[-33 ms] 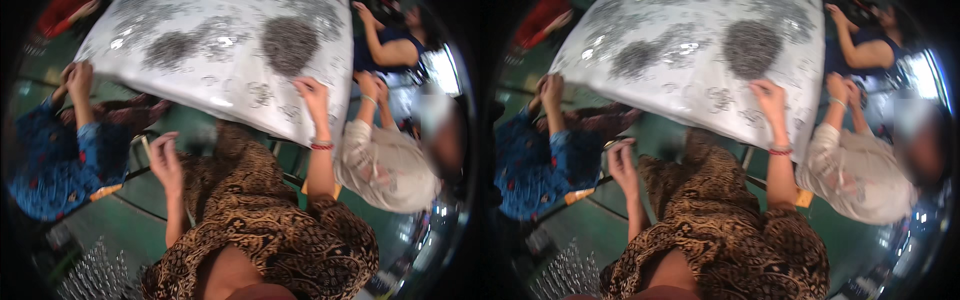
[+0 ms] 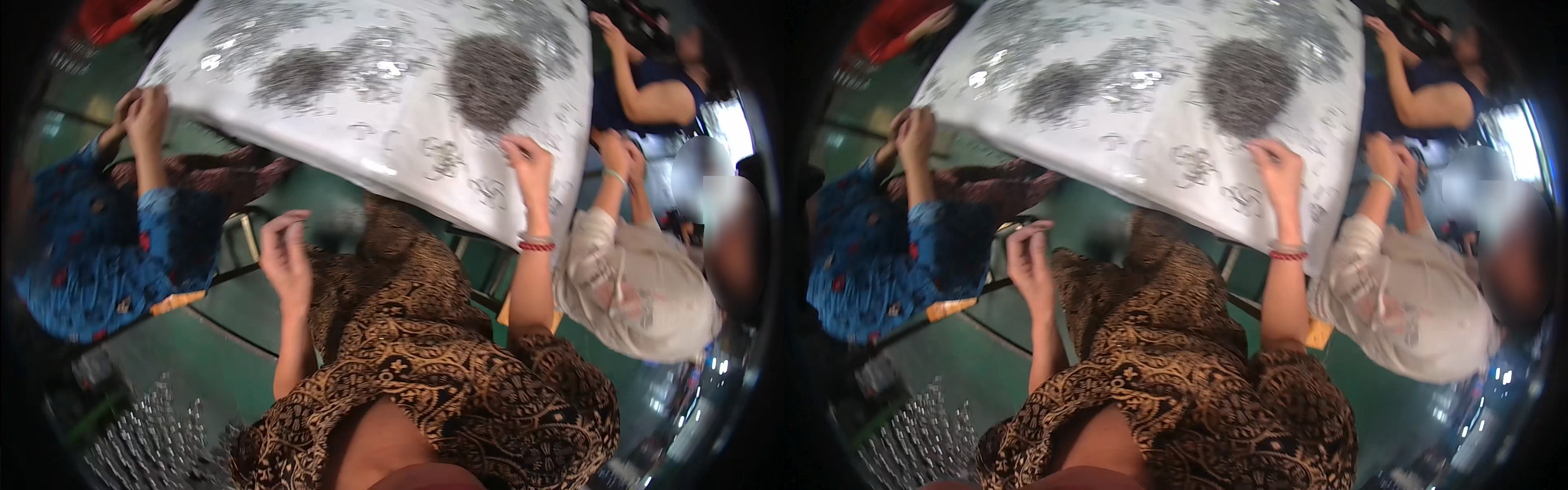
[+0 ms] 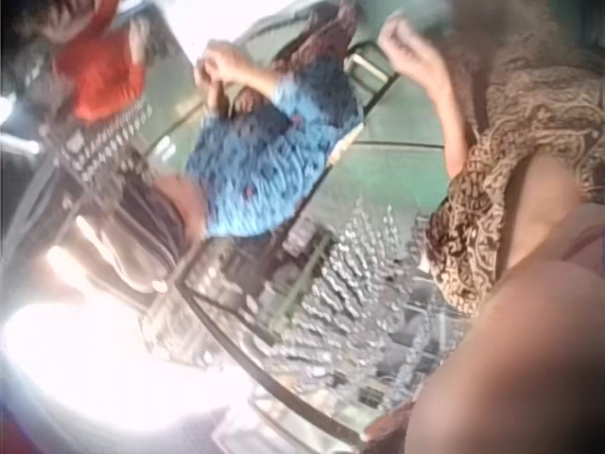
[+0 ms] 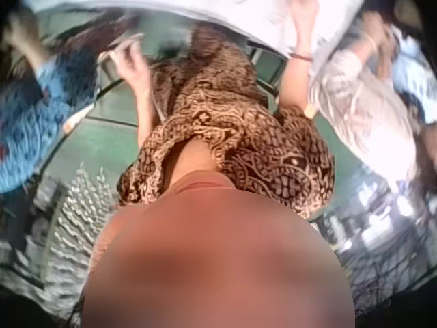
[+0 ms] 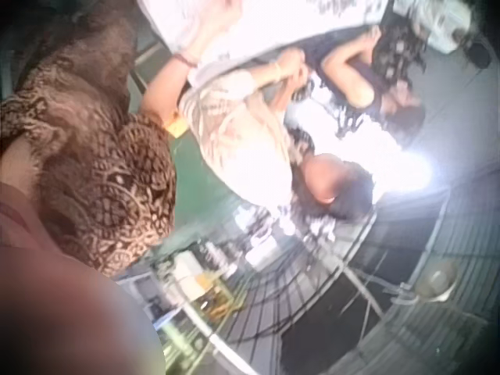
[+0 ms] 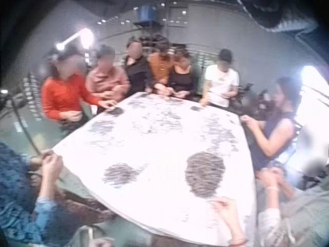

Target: The person sits at a table with several others and repeatedly picks up small silver metal pieces, links them together by hand, and places the assembled pieces onto a large white sheet. The person occasionally reaches up to hang completed chains on a nearby rack.

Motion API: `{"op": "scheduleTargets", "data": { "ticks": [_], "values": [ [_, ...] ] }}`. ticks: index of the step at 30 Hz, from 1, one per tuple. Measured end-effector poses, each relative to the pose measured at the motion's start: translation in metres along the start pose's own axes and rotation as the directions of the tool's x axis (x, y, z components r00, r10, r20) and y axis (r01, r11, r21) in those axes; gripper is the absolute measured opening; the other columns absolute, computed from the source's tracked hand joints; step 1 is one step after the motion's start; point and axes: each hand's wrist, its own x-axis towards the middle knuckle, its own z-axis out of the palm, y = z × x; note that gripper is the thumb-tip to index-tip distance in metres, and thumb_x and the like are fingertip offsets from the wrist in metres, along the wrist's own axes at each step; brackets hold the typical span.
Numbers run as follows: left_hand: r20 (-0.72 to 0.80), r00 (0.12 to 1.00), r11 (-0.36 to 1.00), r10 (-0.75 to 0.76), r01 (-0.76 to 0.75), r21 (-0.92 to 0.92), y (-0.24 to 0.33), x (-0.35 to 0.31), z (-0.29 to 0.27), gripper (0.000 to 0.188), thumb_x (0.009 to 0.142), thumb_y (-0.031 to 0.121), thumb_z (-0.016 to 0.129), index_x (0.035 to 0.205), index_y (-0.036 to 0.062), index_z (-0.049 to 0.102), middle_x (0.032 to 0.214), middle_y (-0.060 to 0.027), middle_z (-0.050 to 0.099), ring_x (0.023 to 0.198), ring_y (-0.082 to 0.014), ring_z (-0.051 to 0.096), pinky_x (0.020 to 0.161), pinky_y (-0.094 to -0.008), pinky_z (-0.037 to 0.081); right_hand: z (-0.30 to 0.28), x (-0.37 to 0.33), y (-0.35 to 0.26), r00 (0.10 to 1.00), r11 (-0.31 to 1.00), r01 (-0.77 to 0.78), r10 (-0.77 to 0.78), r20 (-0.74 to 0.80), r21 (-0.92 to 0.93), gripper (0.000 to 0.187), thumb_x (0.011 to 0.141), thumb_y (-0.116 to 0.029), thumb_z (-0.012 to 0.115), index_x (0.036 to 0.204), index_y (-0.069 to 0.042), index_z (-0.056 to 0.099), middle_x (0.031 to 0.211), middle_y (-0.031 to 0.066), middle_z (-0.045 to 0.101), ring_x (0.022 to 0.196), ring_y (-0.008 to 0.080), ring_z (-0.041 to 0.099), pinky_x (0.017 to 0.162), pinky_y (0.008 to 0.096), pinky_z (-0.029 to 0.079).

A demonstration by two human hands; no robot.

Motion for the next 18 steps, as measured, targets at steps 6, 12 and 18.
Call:
{"op": "scheduleTargets", "data": {
  "ticks": [6, 12, 18],
  "values": [
    [-0.057, 0.998, 0.999, 0.038, -0.039, -0.016, 0.002, 0.004, 0.006, 0.004, 0.095, -0.001, 0.056, 0.099, -0.0006, 0.055, 0.097, -0.0112, 0.068, 0.086, -0.0128, 0.06, 0.075, -0.0255, 0.048, 0.02, 0.009, -0.01, 0.975, 0.944, 0.21, -0.22, -0.011, -0.255, 0.031, 0.086, -0.008, 0.066, 0.117, -0.002, 0.067, 0.103, 0.019, 0.069, 0.088, 0.0271, 0.068, 0.076, 0.0349, 0.053],
    [-0.033, 0.998, 0.999, 0.045, -0.045, -0.004, 0.004, 0.004, 0.02, 0.004, 0.092, -0.002, 0.059, 0.095, -0.0006, 0.056, 0.094, -0.0123, 0.069, 0.08, -0.0147, 0.062, 0.073, -0.0272, 0.049, 0.111, 0.078, -0.049, 0.922, 0.922, 0.363, -0.335, 0.193, -0.133, 0.027, 0.088, -0.014, 0.066, 0.11, 0.001, 0.066, 0.086, 0.0191, 0.07, 0.078, 0.0294, 0.068, 0.07, 0.0379, 0.053],
    [0.027, 0.996, 0.988, 0.083, -0.085, 0.131, 0.007, 0.002, 0.012, 0.005, 0.09, -0.003, 0.059, 0.093, -0.0018, 0.056, 0.093, -0.014, 0.066, 0.087, -0.0227, 0.065, 0.078, -0.0311, 0.05, 0.163, 0.139, -0.04, 0.887, 0.831, 0.461, -0.423, 0.185, -0.311, 0.02, 0.085, -0.002, 0.06, 0.1, 0.01, 0.058, 0.088, 0.0318, 0.063, 0.09, 0.0471, 0.062, 0.081, 0.0499, 0.049]
  ]
}}
